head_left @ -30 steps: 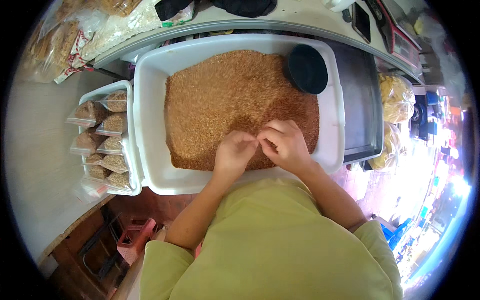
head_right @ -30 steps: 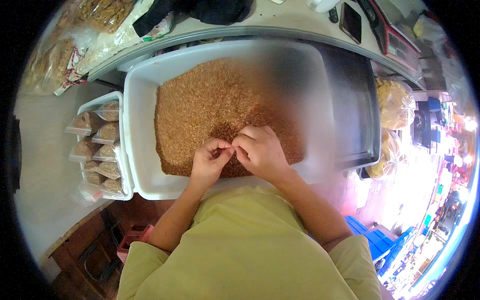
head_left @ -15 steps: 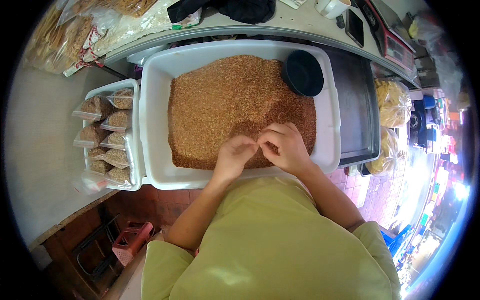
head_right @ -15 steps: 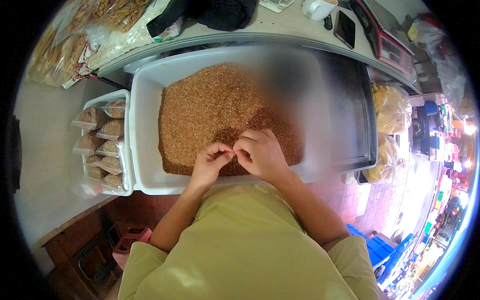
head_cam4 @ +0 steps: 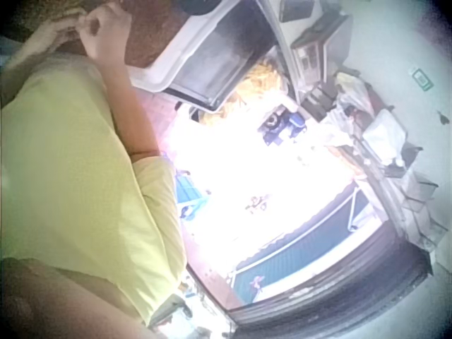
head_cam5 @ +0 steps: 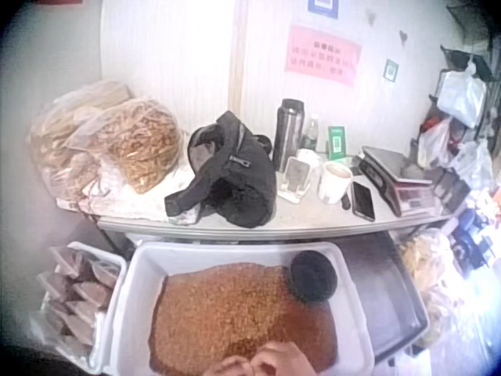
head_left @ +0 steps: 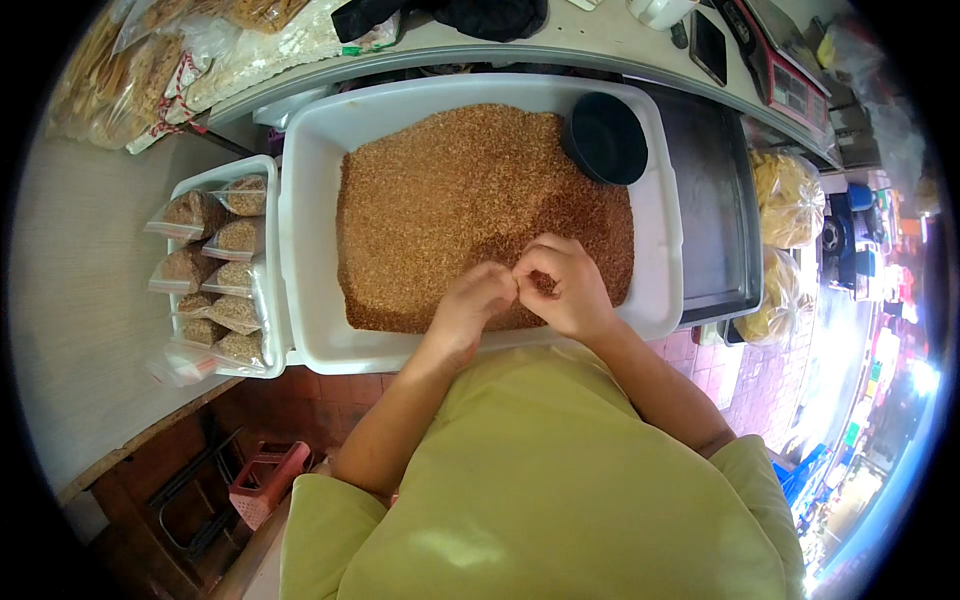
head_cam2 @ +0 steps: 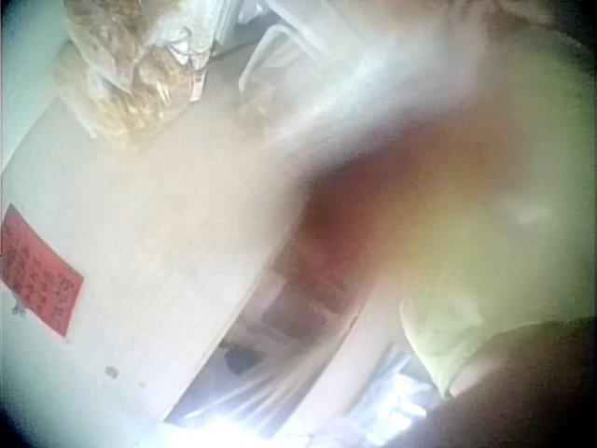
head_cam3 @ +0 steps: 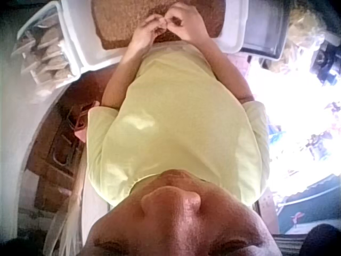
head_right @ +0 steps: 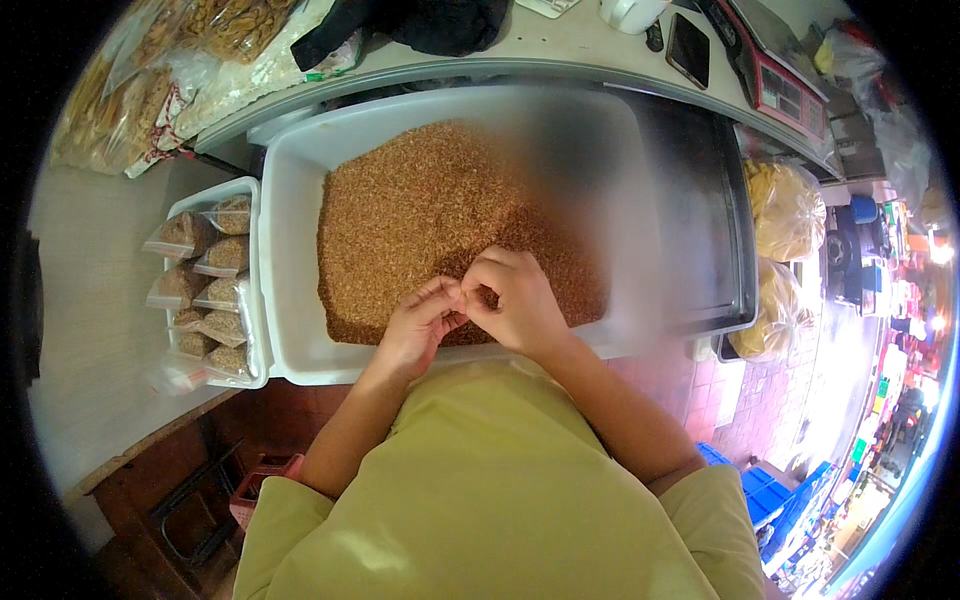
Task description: The person sorts through a large bin of grains by hand, picking out small debris and placing it aside. They repeatedly scoop and sift the grains to separate unwanted particles. The person also handles a small blue bowl and a plastic bag containing grains.
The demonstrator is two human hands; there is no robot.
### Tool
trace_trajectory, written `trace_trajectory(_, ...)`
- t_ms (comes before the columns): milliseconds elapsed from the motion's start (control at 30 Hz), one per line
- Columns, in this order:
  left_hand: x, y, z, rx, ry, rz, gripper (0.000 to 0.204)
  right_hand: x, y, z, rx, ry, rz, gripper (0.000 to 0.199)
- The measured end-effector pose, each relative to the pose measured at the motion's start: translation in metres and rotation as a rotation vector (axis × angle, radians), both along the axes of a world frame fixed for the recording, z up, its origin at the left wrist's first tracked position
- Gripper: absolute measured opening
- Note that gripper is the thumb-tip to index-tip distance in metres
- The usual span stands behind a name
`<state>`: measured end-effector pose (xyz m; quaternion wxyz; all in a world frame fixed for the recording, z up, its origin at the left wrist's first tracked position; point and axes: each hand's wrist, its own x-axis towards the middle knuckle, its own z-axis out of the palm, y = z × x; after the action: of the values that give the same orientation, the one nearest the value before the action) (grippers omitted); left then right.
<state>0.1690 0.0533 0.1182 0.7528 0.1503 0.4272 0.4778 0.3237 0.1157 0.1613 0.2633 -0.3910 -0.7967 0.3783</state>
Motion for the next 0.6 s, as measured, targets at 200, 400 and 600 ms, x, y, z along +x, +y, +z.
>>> trace_trajectory(200,0.0,0.001,0.005,-0.02,0.016,0.065,0.013,-0.005,-0.001,0.005,0.173,-0.08,-0.039,0.011)
trace_trajectory(400,0.0,0.0,0.007,-0.007,0.164,0.06,0.011,-0.004,-0.002,0.005,0.249,-0.094,-0.018,0.013)
trace_trajectory(600,0.002,-0.001,0.018,0.155,0.465,0.025,0.008,-0.006,-0.005,0.005,0.422,-0.16,-0.035,0.014)
